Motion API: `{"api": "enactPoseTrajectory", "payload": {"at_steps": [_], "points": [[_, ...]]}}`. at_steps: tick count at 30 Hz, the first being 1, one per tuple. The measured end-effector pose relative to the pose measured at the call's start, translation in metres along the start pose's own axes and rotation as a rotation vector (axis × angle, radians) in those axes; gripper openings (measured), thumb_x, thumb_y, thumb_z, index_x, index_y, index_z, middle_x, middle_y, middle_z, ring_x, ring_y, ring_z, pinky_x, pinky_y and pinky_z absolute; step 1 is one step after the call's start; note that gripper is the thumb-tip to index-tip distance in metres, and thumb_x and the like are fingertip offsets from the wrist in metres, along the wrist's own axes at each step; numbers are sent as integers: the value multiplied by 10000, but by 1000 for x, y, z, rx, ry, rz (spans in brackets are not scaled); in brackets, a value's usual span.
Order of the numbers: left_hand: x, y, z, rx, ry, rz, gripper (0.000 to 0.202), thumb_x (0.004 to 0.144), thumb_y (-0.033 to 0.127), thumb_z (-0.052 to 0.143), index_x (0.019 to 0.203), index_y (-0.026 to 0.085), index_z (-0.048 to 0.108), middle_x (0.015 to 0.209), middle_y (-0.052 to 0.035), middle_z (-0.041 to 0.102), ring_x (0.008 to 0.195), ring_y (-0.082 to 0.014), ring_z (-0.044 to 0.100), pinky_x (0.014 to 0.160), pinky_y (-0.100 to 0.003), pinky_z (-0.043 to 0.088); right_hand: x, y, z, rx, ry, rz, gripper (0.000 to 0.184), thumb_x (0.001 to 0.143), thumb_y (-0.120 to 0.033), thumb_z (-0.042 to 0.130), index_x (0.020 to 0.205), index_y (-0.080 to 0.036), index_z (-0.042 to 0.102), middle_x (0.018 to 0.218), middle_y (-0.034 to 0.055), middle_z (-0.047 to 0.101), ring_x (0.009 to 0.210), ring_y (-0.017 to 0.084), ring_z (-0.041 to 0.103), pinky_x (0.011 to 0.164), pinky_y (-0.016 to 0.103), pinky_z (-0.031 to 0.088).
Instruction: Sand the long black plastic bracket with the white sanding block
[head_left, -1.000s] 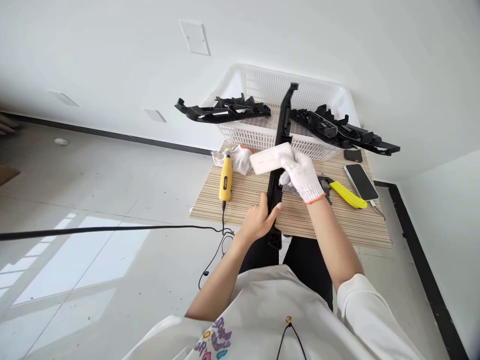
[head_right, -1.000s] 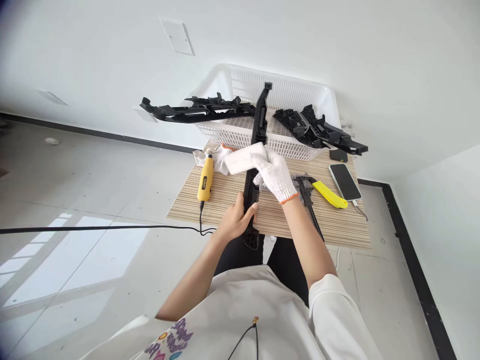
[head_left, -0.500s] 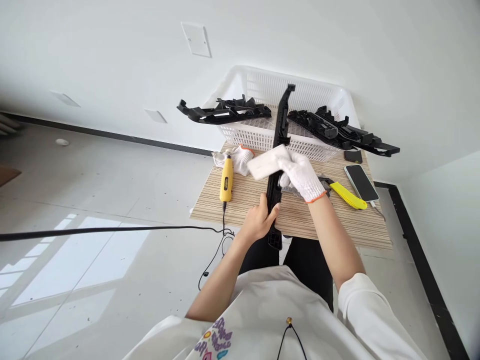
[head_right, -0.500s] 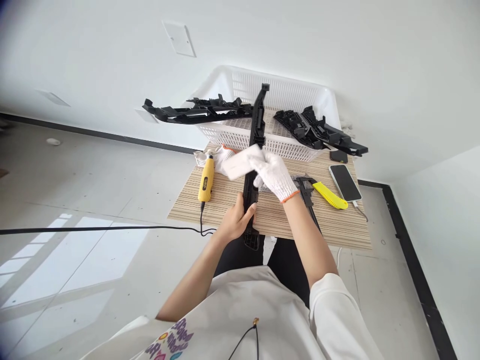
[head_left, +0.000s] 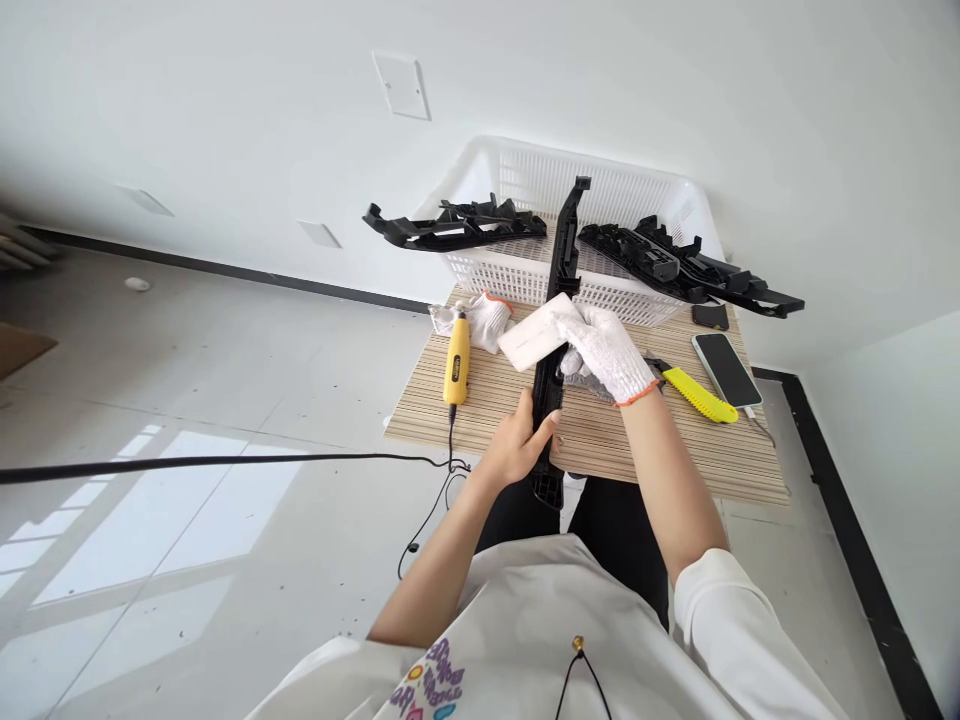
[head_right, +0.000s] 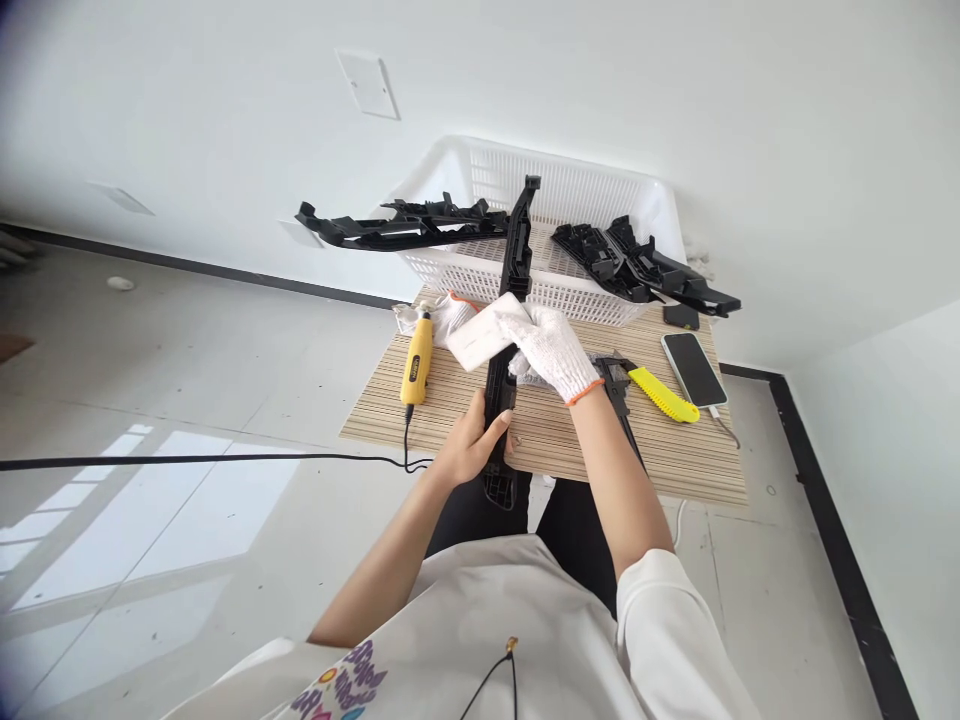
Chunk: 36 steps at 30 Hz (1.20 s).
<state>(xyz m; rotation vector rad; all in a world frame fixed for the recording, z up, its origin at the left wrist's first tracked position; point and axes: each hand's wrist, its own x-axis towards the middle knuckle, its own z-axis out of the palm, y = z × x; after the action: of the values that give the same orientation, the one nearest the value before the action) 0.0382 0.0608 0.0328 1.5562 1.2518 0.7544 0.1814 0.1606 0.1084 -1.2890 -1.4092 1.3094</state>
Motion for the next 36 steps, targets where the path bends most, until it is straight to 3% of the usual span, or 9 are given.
{"api": "enactPoseTrajectory", "payload": {"at_steps": [6, 11, 15, 19, 22, 26, 29, 33, 36], "points": [[0, 1, -3, -250, -40, -28, 355, 966, 543, 418, 1148, 245, 352, 609, 53, 655, 518, -222, 670, 609, -350, 550, 0, 0, 0, 1, -46, -23, 333, 850, -496, 648, 967, -184, 646, 565, -17, 645, 357, 84, 536, 289, 144, 333], [0, -1, -4, -162, -40, -19, 380, 971, 544, 404, 1182, 229, 384, 625, 29, 680, 631, -242, 706, 706, -372, 559, 0, -4, -3, 26, 99, -7, 352, 864, -531, 630, 958, -192, 622, 451, -39, 576, 363, 110, 560, 299, 141, 356], [1, -3, -5, -77, 25, 18, 373, 982, 521, 406, 1194, 214, 407, 616, 23, 688, 777, -252, 732, 817, -378, 544, -2, -4, -4, -28, -59, 66, 334, 850, -518, 665, 919, -192, 640, 398, -53, 533, 290, 102, 479, 257, 157, 286], [2, -3, -4, -85, 23, 13, 338, 981, 526, 409, 1134, 225, 410, 580, 39, 658, 730, -243, 721, 785, -365, 539, 0, 1, -2, 50, 85, 4, 377, 870, -570, 620, 887, -193, 641, 398, -51, 534, 278, 91, 457, 264, 161, 308], [1, -2, -4, -123, 20, 25, 304, 995, 523, 378, 1096, 237, 375, 556, 57, 641, 679, -226, 703, 807, -365, 529, 1, 3, -1, 70, -44, 39, 357, 853, -546, 652, 913, -194, 649, 427, -45, 562, 293, 100, 487, 257, 164, 297], [2, -1, -4, -96, 6, 28, 290, 989, 519, 390, 1073, 243, 369, 566, 55, 647, 682, -228, 706, 781, -362, 534, 0, 1, 0, 109, 100, 58, 387, 827, -586, 665, 850, -206, 602, 408, -47, 550, 312, 105, 514, 265, 149, 301], [2, 0, -4, -80, 38, 22, 296, 987, 518, 383, 1086, 239, 372, 572, 52, 642, 719, -236, 715, 805, -374, 537, -1, 1, 2, 91, -10, 99, 401, 806, -588, 690, 896, -205, 612, 399, -51, 544, 302, 103, 498, 268, 151, 290], [1, 1, -3, -87, 14, 7, 279, 986, 514, 389, 1057, 246, 362, 569, 53, 636, 701, -235, 706, 793, -373, 533, -1, 5, 7, 192, 202, 82, 438, 812, -638, 648, 858, -209, 575, 401, -61, 518, 310, 95, 493, 282, 151, 306], [1, 1, -2, -126, 27, 18, 268, 993, 511, 373, 1044, 250, 342, 554, 62, 630, 654, -222, 690, 779, -365, 531, 0, 9, 11, 176, 87, 86, 461, 801, -659, 649, 875, -207, 594, 416, -56, 521, 317, 102, 498, 279, 162, 296]]}}
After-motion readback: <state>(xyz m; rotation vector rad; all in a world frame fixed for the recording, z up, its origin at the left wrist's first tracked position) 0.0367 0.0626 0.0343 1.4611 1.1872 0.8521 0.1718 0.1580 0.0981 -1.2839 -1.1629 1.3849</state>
